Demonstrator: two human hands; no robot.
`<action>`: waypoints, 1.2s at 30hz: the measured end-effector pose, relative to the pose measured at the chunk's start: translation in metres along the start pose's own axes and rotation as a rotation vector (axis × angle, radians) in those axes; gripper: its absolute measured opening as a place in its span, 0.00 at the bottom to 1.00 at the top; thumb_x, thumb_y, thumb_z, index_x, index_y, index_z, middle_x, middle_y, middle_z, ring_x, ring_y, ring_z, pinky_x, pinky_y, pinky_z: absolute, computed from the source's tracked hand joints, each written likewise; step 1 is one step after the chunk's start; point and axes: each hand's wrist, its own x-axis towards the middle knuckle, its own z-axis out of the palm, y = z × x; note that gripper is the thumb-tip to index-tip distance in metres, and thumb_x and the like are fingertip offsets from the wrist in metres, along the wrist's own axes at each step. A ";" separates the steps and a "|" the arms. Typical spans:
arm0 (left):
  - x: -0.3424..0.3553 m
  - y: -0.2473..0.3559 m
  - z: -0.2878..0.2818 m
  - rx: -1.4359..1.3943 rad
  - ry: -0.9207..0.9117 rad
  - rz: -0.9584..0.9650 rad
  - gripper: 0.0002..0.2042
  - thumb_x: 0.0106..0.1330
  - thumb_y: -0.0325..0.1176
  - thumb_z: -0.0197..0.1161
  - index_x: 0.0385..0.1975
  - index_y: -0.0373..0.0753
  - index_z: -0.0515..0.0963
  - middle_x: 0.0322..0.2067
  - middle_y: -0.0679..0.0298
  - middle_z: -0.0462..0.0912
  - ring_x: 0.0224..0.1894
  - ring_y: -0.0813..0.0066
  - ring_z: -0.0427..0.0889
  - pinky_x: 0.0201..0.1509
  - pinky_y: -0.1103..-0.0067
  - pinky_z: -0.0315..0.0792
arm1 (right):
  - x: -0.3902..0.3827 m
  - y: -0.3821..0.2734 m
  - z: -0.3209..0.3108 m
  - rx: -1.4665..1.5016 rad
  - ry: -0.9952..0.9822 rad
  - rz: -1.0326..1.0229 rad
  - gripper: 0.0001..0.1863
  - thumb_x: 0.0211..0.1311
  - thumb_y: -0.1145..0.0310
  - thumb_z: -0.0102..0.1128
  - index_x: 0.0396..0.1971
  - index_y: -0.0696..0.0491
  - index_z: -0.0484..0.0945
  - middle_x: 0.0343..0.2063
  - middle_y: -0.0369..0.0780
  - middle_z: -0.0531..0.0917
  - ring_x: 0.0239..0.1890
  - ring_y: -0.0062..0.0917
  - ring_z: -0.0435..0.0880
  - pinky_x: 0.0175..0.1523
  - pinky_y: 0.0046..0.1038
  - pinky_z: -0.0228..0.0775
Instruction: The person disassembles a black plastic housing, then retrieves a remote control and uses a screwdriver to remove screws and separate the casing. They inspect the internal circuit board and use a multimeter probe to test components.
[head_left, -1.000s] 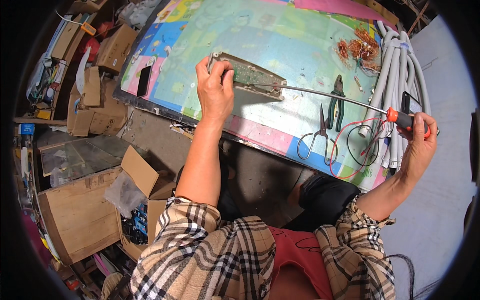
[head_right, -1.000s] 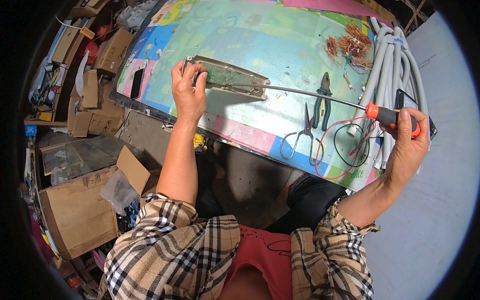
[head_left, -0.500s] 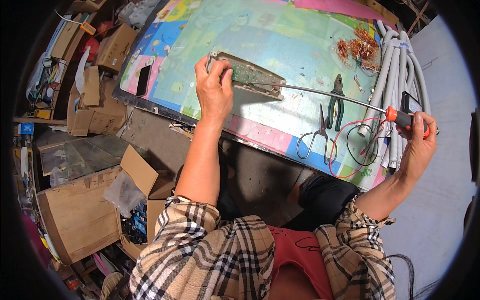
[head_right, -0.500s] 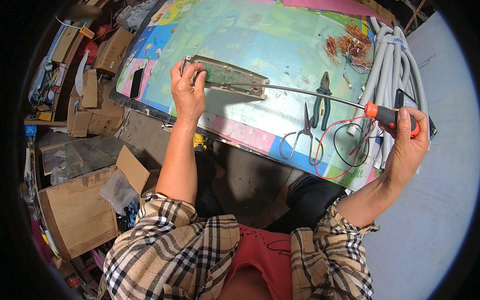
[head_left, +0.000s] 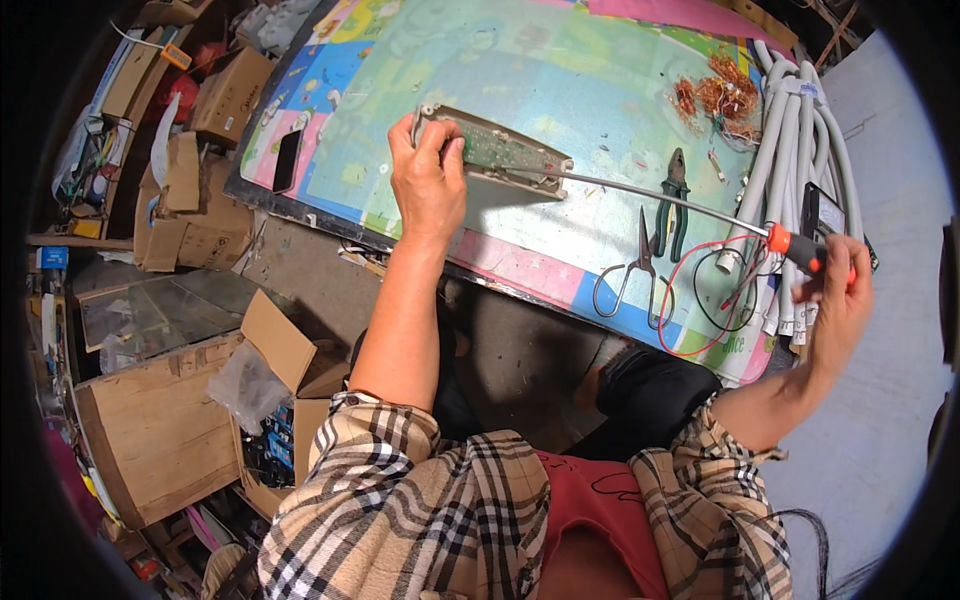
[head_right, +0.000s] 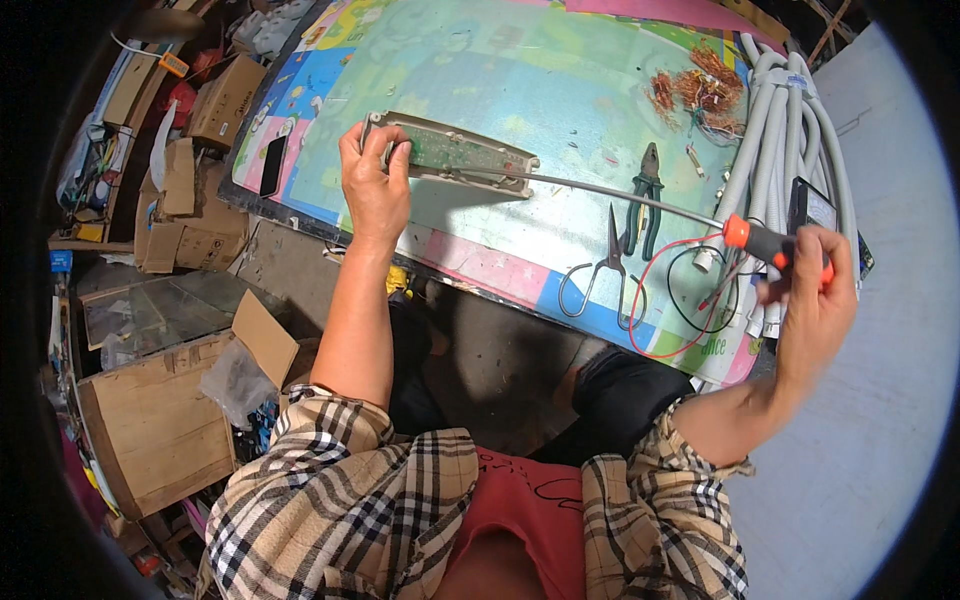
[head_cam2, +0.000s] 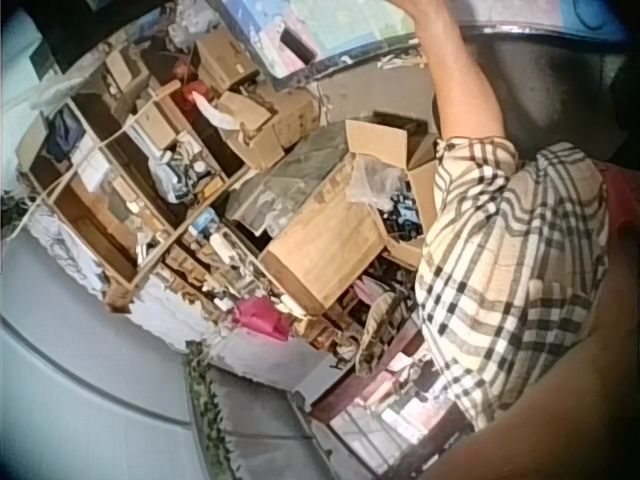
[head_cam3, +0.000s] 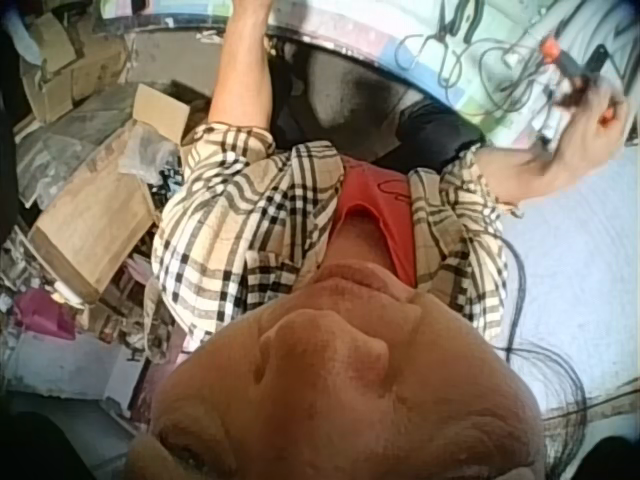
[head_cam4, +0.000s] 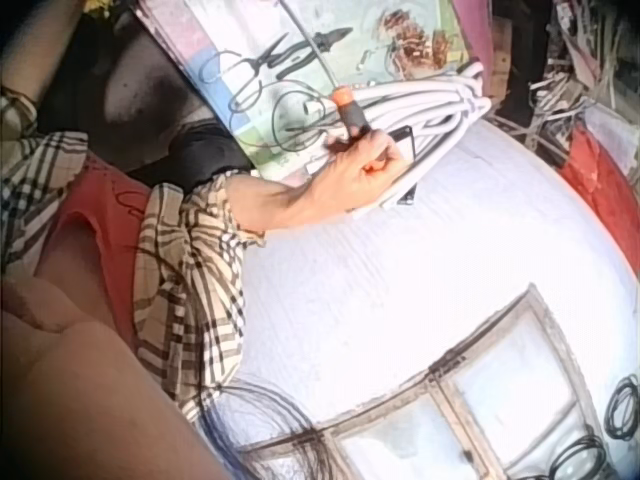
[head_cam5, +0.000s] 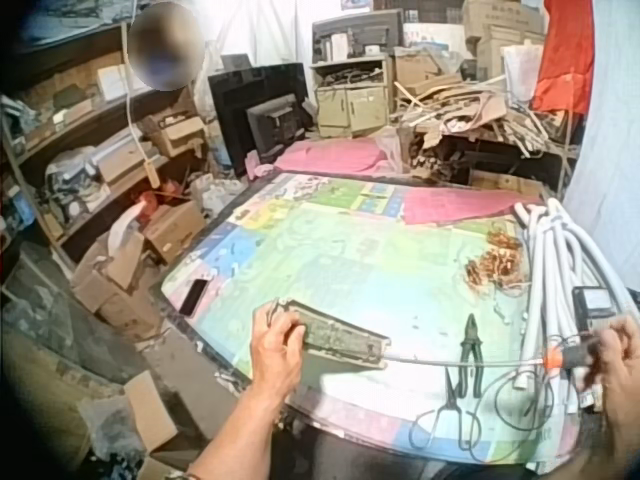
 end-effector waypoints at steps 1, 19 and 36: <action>0.000 0.003 0.002 0.014 0.003 0.007 0.07 0.57 0.23 0.63 0.35 0.39 0.78 0.42 0.53 0.75 0.51 0.57 0.72 0.49 0.70 0.70 | -0.011 -0.012 0.001 -0.075 0.027 -0.001 0.13 0.69 0.61 0.53 0.34 0.57 0.75 0.21 0.33 0.72 0.20 0.11 0.68 0.21 0.14 0.58; -0.003 0.004 0.003 0.052 0.013 -0.026 0.05 0.59 0.23 0.61 0.35 0.37 0.77 0.41 0.51 0.76 0.52 0.54 0.71 0.50 0.67 0.69 | -0.009 -0.006 -0.020 -0.204 -0.127 0.071 0.20 0.70 0.54 0.46 0.49 0.55 0.71 0.28 0.35 0.76 0.27 0.15 0.70 0.34 0.19 0.63; -0.001 -0.008 0.006 0.088 0.024 0.044 0.06 0.59 0.23 0.61 0.35 0.39 0.75 0.46 0.47 0.72 0.48 0.50 0.75 0.44 0.65 0.74 | -0.004 -0.001 -0.011 -0.051 -0.192 -0.150 0.13 0.68 0.63 0.49 0.43 0.57 0.69 0.34 0.38 0.75 0.29 0.15 0.71 0.39 0.17 0.62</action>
